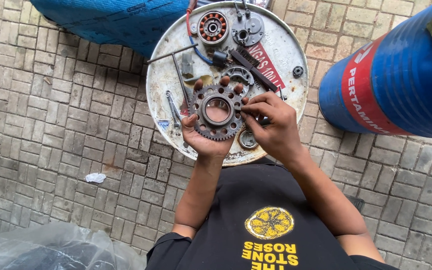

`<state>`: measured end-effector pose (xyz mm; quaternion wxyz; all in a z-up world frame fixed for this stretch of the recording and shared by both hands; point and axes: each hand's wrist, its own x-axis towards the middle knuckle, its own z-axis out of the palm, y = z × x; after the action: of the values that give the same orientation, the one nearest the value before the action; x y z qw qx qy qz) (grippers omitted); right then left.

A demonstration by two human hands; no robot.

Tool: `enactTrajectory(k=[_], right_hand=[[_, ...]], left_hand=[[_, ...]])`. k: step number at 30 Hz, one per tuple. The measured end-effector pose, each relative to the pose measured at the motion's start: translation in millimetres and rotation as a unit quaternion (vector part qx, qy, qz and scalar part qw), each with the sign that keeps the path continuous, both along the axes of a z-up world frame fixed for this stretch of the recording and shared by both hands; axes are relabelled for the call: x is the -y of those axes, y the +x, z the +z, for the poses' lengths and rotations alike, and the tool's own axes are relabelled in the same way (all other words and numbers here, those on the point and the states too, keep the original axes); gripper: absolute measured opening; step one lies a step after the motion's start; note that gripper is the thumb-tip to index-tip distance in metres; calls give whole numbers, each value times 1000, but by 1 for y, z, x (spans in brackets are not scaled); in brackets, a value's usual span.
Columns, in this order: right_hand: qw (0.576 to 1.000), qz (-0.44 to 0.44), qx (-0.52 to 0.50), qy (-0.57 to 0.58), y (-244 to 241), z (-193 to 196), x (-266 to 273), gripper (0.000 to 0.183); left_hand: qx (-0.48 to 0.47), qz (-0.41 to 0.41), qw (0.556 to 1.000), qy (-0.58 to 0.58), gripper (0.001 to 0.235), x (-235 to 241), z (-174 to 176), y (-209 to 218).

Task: The person holds a circular metal gear assembly in their left hand and uses their right hand to manipulate small components within it. They appear to be inserting or adjusting a bearing or washer inside the gear while standing over a work surface.

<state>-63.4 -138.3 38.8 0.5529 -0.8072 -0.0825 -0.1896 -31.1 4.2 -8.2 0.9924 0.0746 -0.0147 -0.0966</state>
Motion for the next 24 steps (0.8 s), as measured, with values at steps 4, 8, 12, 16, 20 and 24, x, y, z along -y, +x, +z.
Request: enactTrajectory(k=[4, 8, 12, 16, 20, 24], right_hand=[[987, -36, 57, -148, -6, -5, -9, 4], [992, 47, -64, -94, -11, 12, 6, 12], [991, 89, -98, -22, -5, -6, 25, 12], [991, 79, -103, 16, 1, -9, 31, 14], [984, 96, -137, 59, 6, -2, 35, 39], [979, 95, -159, 81, 2, 3, 39, 35]], left_hand=[[8, 8, 1000, -10, 68, 9, -9, -3], [14, 2, 1000, -7, 66, 10, -9, -7], [15, -17, 999, -24, 67, 11, -3, -10], [27, -56, 998, -31, 67, 11, 3, -10], [27, -68, 997, -31, 69, 11, 6, -10], [22, -112, 993, -36, 72, 9, 8, -7]])
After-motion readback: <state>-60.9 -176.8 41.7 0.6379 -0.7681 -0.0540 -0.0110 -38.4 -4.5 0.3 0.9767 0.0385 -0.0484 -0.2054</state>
